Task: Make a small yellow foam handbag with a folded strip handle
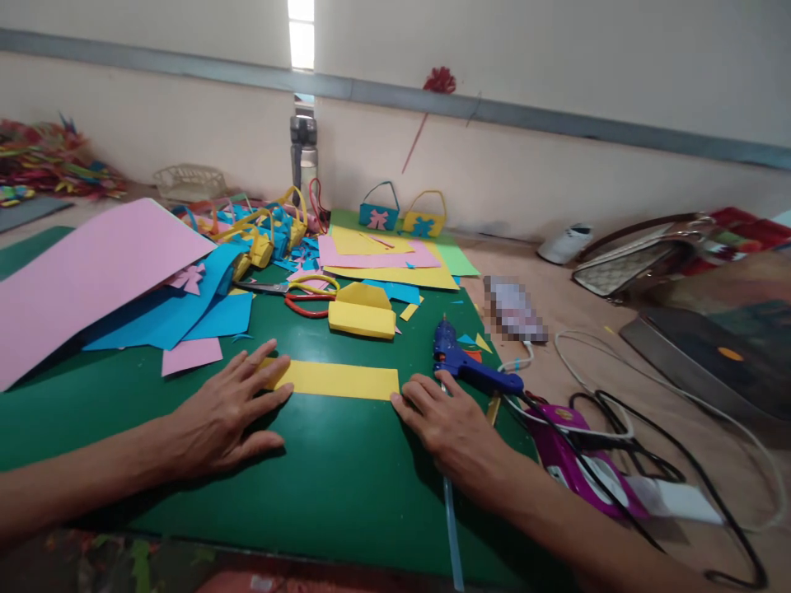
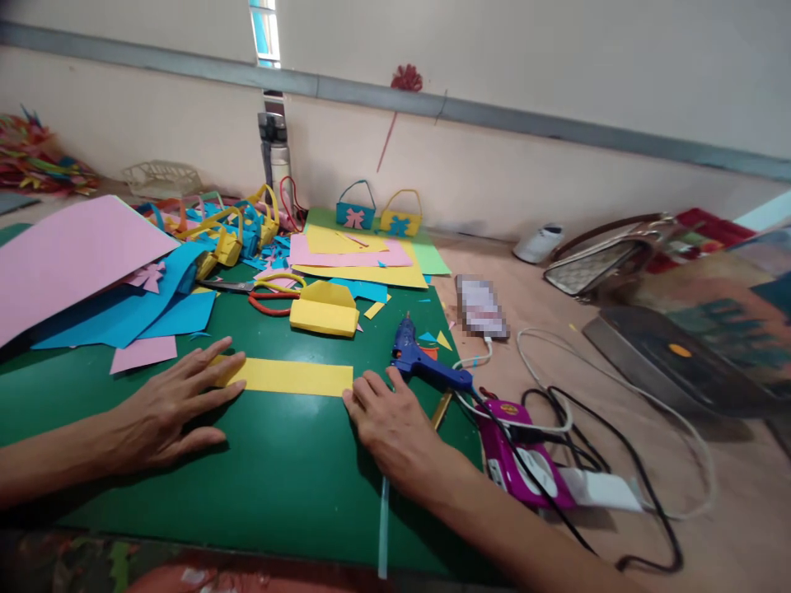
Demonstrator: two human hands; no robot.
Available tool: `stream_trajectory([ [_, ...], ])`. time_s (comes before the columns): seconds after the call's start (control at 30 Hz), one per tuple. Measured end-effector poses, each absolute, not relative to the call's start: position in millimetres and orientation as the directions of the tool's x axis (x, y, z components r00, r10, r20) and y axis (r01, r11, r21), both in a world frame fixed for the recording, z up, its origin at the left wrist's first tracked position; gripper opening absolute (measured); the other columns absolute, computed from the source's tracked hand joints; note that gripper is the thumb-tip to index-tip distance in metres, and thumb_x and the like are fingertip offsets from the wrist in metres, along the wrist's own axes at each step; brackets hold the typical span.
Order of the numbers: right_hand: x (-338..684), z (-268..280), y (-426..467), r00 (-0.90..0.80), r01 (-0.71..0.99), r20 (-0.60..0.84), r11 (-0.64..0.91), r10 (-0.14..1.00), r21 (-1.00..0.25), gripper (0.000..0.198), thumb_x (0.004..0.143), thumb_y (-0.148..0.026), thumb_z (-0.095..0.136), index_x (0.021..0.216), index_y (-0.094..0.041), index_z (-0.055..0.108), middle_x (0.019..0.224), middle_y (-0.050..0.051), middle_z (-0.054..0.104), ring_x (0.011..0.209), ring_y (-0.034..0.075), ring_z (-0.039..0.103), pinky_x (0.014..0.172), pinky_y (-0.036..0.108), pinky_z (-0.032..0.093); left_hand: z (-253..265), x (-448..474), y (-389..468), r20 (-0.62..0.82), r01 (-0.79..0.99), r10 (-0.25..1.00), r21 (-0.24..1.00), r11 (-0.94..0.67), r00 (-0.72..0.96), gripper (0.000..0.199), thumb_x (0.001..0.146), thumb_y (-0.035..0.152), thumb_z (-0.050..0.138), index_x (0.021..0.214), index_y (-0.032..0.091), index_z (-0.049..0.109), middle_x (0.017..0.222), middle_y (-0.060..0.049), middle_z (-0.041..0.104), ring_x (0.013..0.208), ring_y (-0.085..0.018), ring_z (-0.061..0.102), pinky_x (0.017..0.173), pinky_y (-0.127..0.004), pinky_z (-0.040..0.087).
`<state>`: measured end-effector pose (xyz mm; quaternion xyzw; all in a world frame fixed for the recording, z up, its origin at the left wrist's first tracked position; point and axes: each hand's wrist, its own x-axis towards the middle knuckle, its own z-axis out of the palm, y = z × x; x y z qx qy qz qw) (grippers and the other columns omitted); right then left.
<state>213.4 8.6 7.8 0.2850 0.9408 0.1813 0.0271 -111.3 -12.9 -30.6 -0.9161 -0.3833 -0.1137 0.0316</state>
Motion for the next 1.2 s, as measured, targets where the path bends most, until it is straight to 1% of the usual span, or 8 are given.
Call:
stream_trajectory([
  [0.27,217,6,5,-0.818,0.548,0.126,0.692,0.562,0.470,0.025,0.072,-0.006,0.056,0.096,-0.012,0.062,0.086,0.007,0.061,0.084,0.022,0.052,0.085,0.044,0.032,-33,-142,-18,0.304,0.778,0.739,-0.011,-0.628,0.601,0.034,0.088,0.036,0.048,0.114,0.018,0.061,0.133,-0.011,0.052,0.131,-0.031,0.035,0.102,-0.049,0.036],
  [0.4,204,17,7,-0.753,0.626,0.134,0.636,0.645,0.451,0.021,0.072,-0.002,0.054,0.087,-0.012,0.064,0.082,0.008,0.063,0.080,0.023,0.055,0.086,0.046,0.035,-24,-126,-9,0.347,0.792,0.738,-0.022,-0.611,0.579,0.034,0.090,0.038,0.045,0.111,0.018,0.062,0.129,-0.011,0.056,0.126,-0.030,0.043,0.104,-0.051,0.033],
  [0.53,167,24,8,-0.744,0.665,0.106,0.718,0.659,0.205,0.032,0.083,-0.009,0.048,0.114,-0.009,0.057,0.112,0.014,0.063,0.102,0.025,0.056,0.088,0.042,0.041,-15,-79,3,0.247,0.730,0.712,0.026,-0.683,0.657,0.057,0.090,0.049,0.038,0.132,0.010,0.044,0.140,-0.017,0.041,0.135,-0.031,0.029,0.107,-0.051,0.028],
  [0.63,150,15,9,-0.757,0.654,-0.066,0.752,0.650,-0.080,0.055,0.087,-0.028,0.049,0.136,-0.006,0.036,0.143,0.017,0.038,0.130,0.025,0.037,0.101,0.040,0.037,-15,-51,8,0.052,0.699,0.708,0.117,-0.705,0.705,0.088,0.083,0.068,0.033,0.140,0.001,0.027,0.146,-0.025,0.026,0.137,-0.035,0.020,0.106,-0.052,0.028],
  [0.77,160,3,7,-0.694,0.720,-0.227,0.661,0.683,-0.212,0.070,0.086,-0.035,0.051,0.143,-0.006,0.022,0.150,0.018,0.020,0.138,0.028,0.018,0.109,0.048,0.027,-23,-58,6,-0.039,0.689,0.693,0.152,-0.708,0.720,0.091,0.083,0.069,0.028,0.143,0.002,0.017,0.150,-0.024,0.011,0.140,-0.034,0.005,0.110,-0.051,0.017],
  [0.9,172,0,6,-0.668,0.743,-0.207,0.655,0.715,-0.137,0.066,0.086,-0.032,0.050,0.143,-0.008,0.025,0.149,0.017,0.022,0.137,0.028,0.022,0.107,0.051,0.030,-32,-91,-1,0.056,0.744,0.749,0.089,-0.662,0.660,0.089,0.084,0.066,0.032,0.145,0.007,0.008,0.151,-0.020,0.012,0.140,-0.031,0.005,0.111,-0.047,0.016],
  [1.03,177,-9,6,-0.726,0.683,-0.056,0.728,0.686,0.057,0.062,0.086,-0.036,0.050,0.138,-0.007,0.035,0.143,0.019,0.035,0.130,0.032,0.037,0.096,0.049,0.044,-40,-115,-10,0.151,0.804,0.797,0.015,-0.594,0.585,0.091,0.083,0.066,0.036,0.146,0.009,0.005,0.152,-0.018,0.013,0.140,-0.031,0.009,0.111,-0.044,0.016],
  [1.2,191,-20,14,-0.786,0.617,0.224,0.707,0.576,0.345,0.035,0.088,-0.017,0.043,0.117,-0.002,0.054,0.121,0.024,0.058,0.111,0.029,0.057,0.083,0.039,0.053,-46,-126,-21,0.205,0.860,0.838,-0.046,-0.507,0.505,0.089,0.082,0.068,0.037,0.142,0.005,0.023,0.149,-0.020,0.023,0.138,-0.032,0.017,0.110,-0.044,0.022],
])
